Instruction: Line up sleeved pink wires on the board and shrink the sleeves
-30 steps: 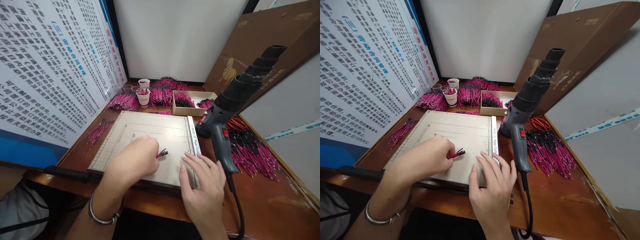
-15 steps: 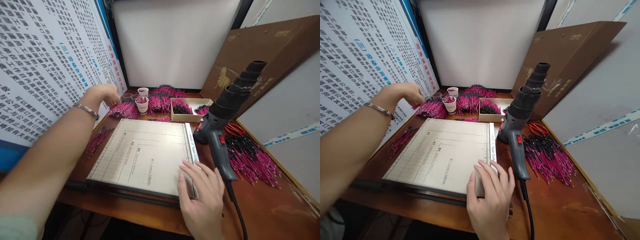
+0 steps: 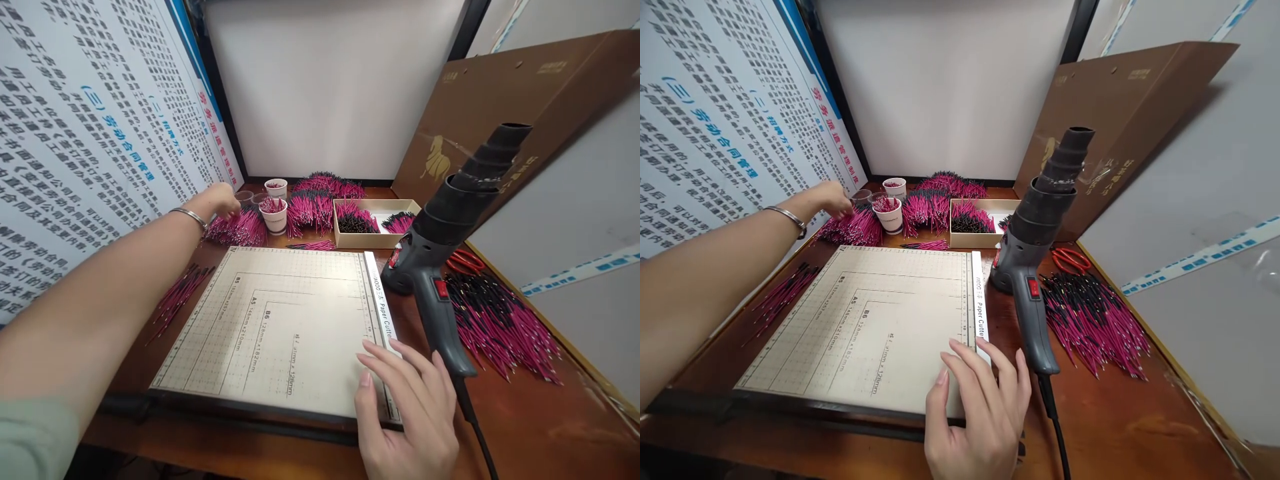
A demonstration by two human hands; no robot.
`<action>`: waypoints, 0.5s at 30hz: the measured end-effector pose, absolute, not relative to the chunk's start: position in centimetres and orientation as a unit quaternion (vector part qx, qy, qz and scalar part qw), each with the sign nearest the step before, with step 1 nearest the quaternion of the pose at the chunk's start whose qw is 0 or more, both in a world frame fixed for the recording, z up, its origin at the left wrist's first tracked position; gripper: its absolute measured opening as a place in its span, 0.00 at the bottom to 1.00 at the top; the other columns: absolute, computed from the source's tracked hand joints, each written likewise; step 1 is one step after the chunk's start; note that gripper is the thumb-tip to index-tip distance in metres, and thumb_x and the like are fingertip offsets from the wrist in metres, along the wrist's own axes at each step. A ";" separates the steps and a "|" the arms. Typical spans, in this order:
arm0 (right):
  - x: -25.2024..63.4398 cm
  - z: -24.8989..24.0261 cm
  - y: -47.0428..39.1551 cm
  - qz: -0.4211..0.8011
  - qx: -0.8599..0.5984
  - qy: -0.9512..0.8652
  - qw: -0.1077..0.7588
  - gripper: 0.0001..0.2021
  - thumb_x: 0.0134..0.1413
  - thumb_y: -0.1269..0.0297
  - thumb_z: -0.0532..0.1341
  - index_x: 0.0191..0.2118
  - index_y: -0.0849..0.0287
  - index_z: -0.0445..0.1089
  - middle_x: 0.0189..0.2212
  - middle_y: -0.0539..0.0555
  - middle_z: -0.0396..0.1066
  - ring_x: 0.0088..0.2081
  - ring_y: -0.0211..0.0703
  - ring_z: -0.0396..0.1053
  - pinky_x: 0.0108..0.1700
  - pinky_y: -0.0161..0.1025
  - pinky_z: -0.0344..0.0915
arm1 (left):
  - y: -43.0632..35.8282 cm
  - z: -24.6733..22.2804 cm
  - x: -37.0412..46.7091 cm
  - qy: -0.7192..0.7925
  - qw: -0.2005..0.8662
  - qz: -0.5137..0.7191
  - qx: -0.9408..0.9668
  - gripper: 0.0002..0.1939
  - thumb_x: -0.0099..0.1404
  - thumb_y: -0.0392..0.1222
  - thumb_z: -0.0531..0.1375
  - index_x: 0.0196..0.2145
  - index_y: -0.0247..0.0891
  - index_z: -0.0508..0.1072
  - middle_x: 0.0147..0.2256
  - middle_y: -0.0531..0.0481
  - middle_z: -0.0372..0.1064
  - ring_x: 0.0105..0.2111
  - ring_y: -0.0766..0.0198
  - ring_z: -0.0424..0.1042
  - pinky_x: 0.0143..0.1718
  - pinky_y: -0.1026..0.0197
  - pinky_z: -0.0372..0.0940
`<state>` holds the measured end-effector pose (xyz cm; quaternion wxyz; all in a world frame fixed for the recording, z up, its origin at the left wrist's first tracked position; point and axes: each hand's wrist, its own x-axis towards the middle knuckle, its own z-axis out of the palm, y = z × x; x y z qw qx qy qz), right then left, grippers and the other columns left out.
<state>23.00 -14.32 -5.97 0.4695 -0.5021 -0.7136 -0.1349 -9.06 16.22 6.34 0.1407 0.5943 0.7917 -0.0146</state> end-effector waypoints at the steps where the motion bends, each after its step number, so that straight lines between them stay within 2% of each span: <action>1: 23.0 -6.0 -14.3 -0.134 -0.502 -0.714 0.469 0.07 0.62 0.72 0.63 0.44 0.56 0.74 0.42 0.51 0.81 0.51 0.47 0.74 0.74 0.51 0.51 | 15.8 6.4 -9.1 0.796 0.142 -0.006 0.588 0.13 0.50 0.41 0.73 0.20 0.37 0.72 0.20 0.43 0.72 0.36 0.47 0.80 0.42 0.56 0.70; 4: 23.0 -6.0 -14.2 -0.128 -0.504 -0.716 0.466 0.07 0.63 0.72 0.63 0.44 0.56 0.74 0.42 0.51 0.81 0.51 0.47 0.73 0.74 0.50 0.51 | 13.4 6.9 -9.1 0.807 0.145 0.041 0.571 0.11 0.57 0.46 0.71 0.30 0.35 0.77 0.26 0.43 0.77 0.36 0.51 0.81 0.42 0.58 0.70; 7: 22.9 -5.8 -14.2 -0.122 -0.505 -0.718 0.464 0.06 0.64 0.70 0.62 0.44 0.55 0.74 0.42 0.51 0.81 0.51 0.46 0.73 0.74 0.48 0.51 | 9.3 7.1 -9.2 0.800 0.147 0.086 0.575 0.18 0.63 0.49 0.68 0.46 0.36 0.79 0.37 0.44 0.81 0.37 0.58 0.81 0.41 0.60 0.71; 9: 22.7 -5.7 -14.2 -0.114 -0.512 -0.707 0.475 0.05 0.66 0.69 0.61 0.43 0.55 0.74 0.41 0.52 0.81 0.51 0.46 0.73 0.73 0.47 0.52 | 6.0 6.8 -9.5 0.801 0.134 0.077 0.578 0.15 0.66 0.50 0.65 0.44 0.38 0.79 0.35 0.47 0.80 0.34 0.60 0.79 0.42 0.58 0.69; 12: 22.3 -5.6 -14.3 -0.098 -0.521 -0.697 0.483 0.05 0.68 0.66 0.59 0.43 0.54 0.74 0.41 0.51 0.81 0.50 0.46 0.73 0.71 0.47 0.53 | 1.4 5.9 -10.4 0.797 0.100 0.026 0.595 0.13 0.67 0.50 0.62 0.35 0.38 0.79 0.25 0.51 0.73 0.32 0.60 0.74 0.41 0.55 0.66; 15: 22.1 -5.6 -14.3 -0.082 -0.522 -0.701 0.479 0.06 0.69 0.65 0.59 0.42 0.53 0.74 0.42 0.49 0.81 0.50 0.46 0.74 0.70 0.48 0.53 | -1.9 4.3 -11.7 0.795 0.069 -0.028 0.602 0.13 0.67 0.50 0.62 0.32 0.39 0.79 0.27 0.51 0.73 0.33 0.60 0.70 0.39 0.56 0.63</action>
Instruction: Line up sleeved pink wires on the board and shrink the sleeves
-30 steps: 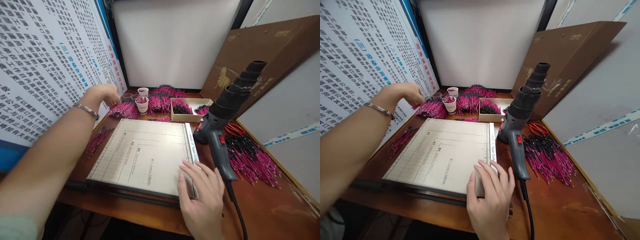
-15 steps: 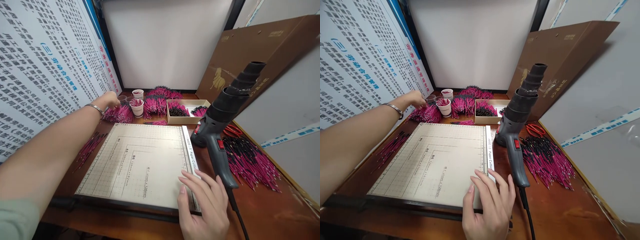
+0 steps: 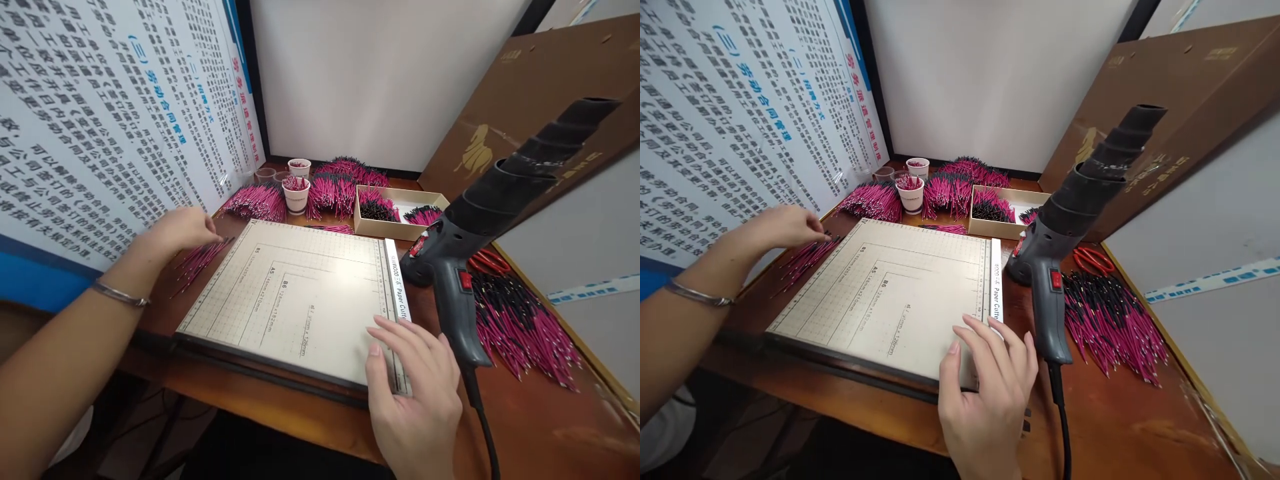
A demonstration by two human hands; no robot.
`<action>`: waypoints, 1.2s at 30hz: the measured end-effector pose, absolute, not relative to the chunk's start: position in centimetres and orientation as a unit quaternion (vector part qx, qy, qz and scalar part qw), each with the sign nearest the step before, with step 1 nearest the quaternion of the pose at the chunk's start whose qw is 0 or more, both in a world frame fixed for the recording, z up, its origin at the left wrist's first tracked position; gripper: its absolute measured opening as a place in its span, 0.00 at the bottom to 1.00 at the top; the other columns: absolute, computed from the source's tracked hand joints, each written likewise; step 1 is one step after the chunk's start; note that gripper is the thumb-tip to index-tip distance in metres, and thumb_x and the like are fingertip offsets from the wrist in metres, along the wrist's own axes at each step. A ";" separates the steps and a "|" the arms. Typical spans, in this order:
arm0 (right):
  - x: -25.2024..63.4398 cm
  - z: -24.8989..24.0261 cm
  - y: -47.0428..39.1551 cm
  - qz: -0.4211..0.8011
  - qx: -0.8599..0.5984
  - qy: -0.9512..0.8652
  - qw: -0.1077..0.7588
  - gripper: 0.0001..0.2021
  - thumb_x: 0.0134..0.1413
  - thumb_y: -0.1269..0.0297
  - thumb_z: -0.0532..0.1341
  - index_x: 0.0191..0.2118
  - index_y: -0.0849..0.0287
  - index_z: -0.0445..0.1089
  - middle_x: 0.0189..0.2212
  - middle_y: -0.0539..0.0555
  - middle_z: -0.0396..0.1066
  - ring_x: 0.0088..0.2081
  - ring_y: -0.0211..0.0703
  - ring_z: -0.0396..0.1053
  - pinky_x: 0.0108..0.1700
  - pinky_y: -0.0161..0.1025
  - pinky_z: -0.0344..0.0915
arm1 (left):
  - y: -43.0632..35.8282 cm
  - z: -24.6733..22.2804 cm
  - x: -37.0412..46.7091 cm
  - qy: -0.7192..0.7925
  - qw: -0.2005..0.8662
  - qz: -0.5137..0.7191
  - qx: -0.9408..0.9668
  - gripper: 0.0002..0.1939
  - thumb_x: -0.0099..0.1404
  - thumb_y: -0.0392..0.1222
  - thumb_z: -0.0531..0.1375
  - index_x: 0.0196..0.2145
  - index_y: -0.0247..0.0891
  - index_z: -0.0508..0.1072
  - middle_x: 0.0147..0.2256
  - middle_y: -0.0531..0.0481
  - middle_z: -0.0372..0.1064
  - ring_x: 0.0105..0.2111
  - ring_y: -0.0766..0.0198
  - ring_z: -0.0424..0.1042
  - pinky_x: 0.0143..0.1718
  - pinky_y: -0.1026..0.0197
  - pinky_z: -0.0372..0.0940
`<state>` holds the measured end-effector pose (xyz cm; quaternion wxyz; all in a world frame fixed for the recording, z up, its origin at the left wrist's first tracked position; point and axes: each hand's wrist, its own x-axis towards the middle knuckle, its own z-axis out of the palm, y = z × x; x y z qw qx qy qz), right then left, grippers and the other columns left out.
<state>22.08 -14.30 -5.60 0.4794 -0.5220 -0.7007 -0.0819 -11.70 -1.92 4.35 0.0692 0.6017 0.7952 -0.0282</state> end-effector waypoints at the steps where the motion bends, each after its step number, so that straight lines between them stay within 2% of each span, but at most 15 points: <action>1: 22.0 -5.6 -14.3 -0.078 -0.523 -0.700 0.480 0.06 0.69 0.64 0.59 0.42 0.53 0.74 0.42 0.49 0.81 0.50 0.47 0.74 0.69 0.49 0.53 | -2.6 3.7 -12.2 0.801 0.063 -0.048 0.594 0.13 0.67 0.50 0.62 0.32 0.39 0.80 0.28 0.49 0.74 0.33 0.59 0.70 0.39 0.56 0.63; 4: 22.0 -5.7 -14.2 -0.069 -0.528 -0.695 0.483 0.07 0.70 0.63 0.59 0.41 0.53 0.74 0.43 0.49 0.81 0.50 0.48 0.74 0.68 0.51 0.54 | -3.4 1.9 -13.4 0.821 0.067 -0.104 0.557 0.14 0.68 0.52 0.63 0.35 0.38 0.80 0.33 0.46 0.78 0.37 0.54 0.74 0.41 0.55 0.66; 9: 22.1 -5.7 -14.2 -0.063 -0.535 -0.692 0.481 0.07 0.70 0.62 0.59 0.41 0.53 0.74 0.43 0.48 0.81 0.50 0.48 0.74 0.68 0.52 0.53 | -3.0 0.8 -13.9 0.825 0.085 -0.160 0.535 0.19 0.76 0.54 0.60 0.47 0.34 0.78 0.44 0.44 0.78 0.46 0.56 0.76 0.51 0.51 0.70; 20: 21.9 -6.0 -14.4 -0.070 -0.548 -0.679 0.484 0.07 0.70 0.60 0.59 0.42 0.52 0.74 0.43 0.48 0.81 0.50 0.51 0.74 0.67 0.57 0.54 | -1.5 2.0 -12.3 0.793 0.089 -0.234 0.555 0.16 0.74 0.50 0.64 0.36 0.33 0.75 0.38 0.47 0.75 0.40 0.60 0.75 0.47 0.54 0.72; 24: 21.9 -6.0 -14.4 -0.075 -0.544 -0.683 0.481 0.07 0.70 0.60 0.59 0.42 0.52 0.74 0.43 0.48 0.81 0.50 0.52 0.75 0.66 0.60 0.56 | -2.0 2.7 -12.5 0.806 0.118 -0.207 0.542 0.14 0.75 0.46 0.63 0.34 0.33 0.76 0.34 0.50 0.75 0.41 0.59 0.77 0.49 0.54 0.71; 31: 21.9 -5.9 -14.1 -0.081 -0.539 -0.690 0.476 0.07 0.70 0.61 0.59 0.42 0.52 0.74 0.43 0.49 0.81 0.49 0.53 0.75 0.66 0.63 0.56 | -3.5 3.7 -13.6 0.834 0.166 -0.110 0.514 0.11 0.76 0.40 0.60 0.35 0.33 0.77 0.29 0.52 0.77 0.35 0.63 0.79 0.48 0.57 0.71; 34: 21.9 -5.9 -14.1 -0.080 -0.538 -0.691 0.476 0.07 0.70 0.61 0.59 0.41 0.52 0.74 0.43 0.49 0.81 0.49 0.53 0.75 0.66 0.64 0.56 | -3.6 4.1 -13.9 0.839 0.147 -0.082 0.517 0.10 0.73 0.41 0.61 0.35 0.34 0.78 0.26 0.53 0.76 0.34 0.61 0.79 0.44 0.58 0.69; 36: 21.9 -5.9 -14.1 -0.080 -0.538 -0.690 0.477 0.06 0.70 0.61 0.59 0.41 0.52 0.74 0.43 0.49 0.81 0.49 0.53 0.76 0.65 0.65 0.56 | -3.6 4.4 -13.9 0.840 0.125 -0.068 0.524 0.10 0.69 0.41 0.62 0.31 0.36 0.78 0.23 0.52 0.75 0.33 0.58 0.77 0.40 0.59 0.66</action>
